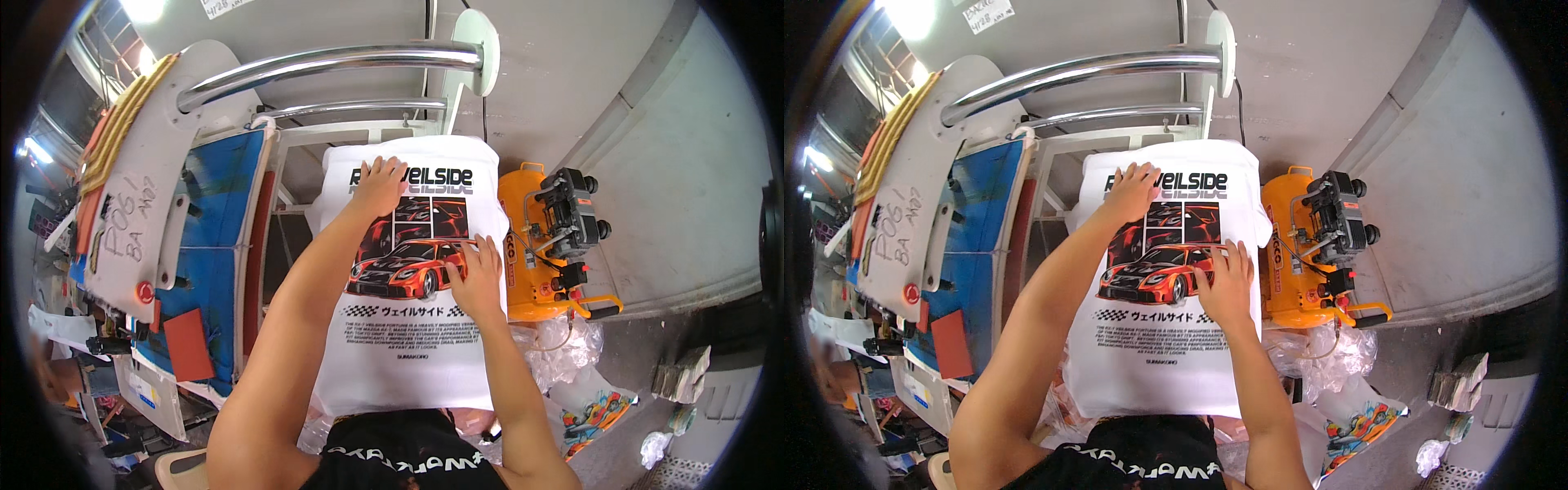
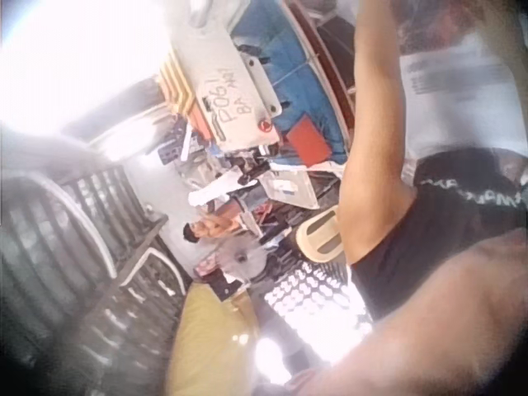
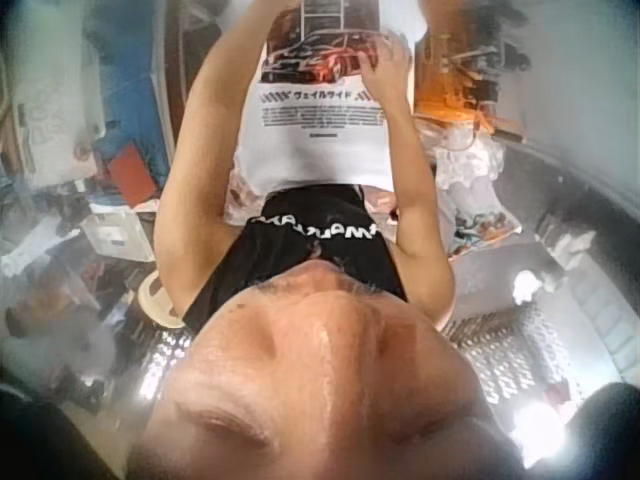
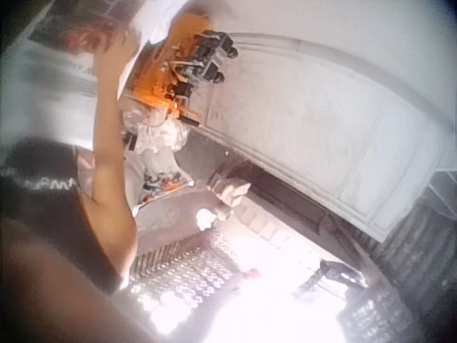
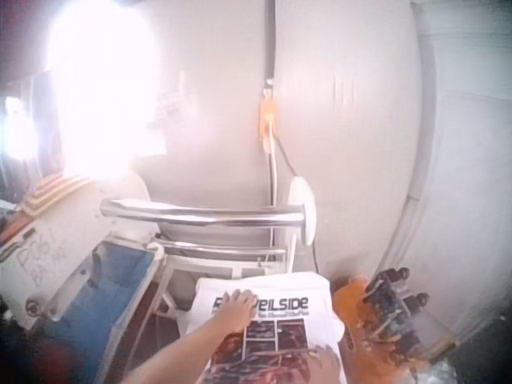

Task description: The person prepares printed designs by trimming them with scissors and aligns them onto white t-shirts before positioning the shirts on a heat press machine.

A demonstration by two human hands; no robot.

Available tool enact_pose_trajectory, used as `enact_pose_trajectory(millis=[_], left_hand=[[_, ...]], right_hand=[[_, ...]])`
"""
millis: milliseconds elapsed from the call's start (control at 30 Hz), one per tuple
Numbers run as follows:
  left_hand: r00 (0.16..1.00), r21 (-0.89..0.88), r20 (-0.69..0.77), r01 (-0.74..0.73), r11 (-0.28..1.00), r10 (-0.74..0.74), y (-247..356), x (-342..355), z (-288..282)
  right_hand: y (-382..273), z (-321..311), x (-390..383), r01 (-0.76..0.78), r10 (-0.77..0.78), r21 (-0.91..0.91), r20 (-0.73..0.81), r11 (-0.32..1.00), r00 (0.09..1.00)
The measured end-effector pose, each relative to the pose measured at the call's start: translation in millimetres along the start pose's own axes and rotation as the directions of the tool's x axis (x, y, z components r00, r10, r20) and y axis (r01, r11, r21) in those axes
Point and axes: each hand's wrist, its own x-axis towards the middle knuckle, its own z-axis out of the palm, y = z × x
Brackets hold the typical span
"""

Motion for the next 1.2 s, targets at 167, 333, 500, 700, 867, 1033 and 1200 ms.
enact_pose_trajectory(millis=[167,333,500,700,867,1033,1200], left_hand=[[0.888,-0.079,0.428,0.223,0.972,-0.169,-1,51,0],[0.745,-0.020,0.597,0.383,0.924,-0.296,-2,68,-16],[0.947,-0.525,-0.148,0.169,0.834,-0.286,9,-4,-131],[0.809,-0.389,0.054,0.557,0.733,-0.586,-71,-8,-143],[0.559,-0.119,0.192,0.829,0.546,-0.807,-163,-31,-23],[0.445,-0.101,0.271,0.895,0.434,-0.854,-131,9,6],[0.438,-0.083,0.215,0.899,0.431,-0.873,-129,18,-2]], right_hand=[[34,-8,4,-0.087,0.087,-0.040,0.006,0.995,0.996],[43,-11,15,-0.082,0.085,0.053,-0.040,0.995,0.996],[72,-5,28,-0.108,0.115,0.094,-0.076,0.990,0.990],[113,25,176,-0.226,0.269,0.189,-0.249,0.956,0.930],[111,47,248,-0.685,0.674,0.117,0.125,0.719,0.728],[132,43,254,-0.752,0.742,0.091,0.122,0.653,0.659],[130,42,256,-0.714,0.711,-0.001,0.086,0.700,0.697]])
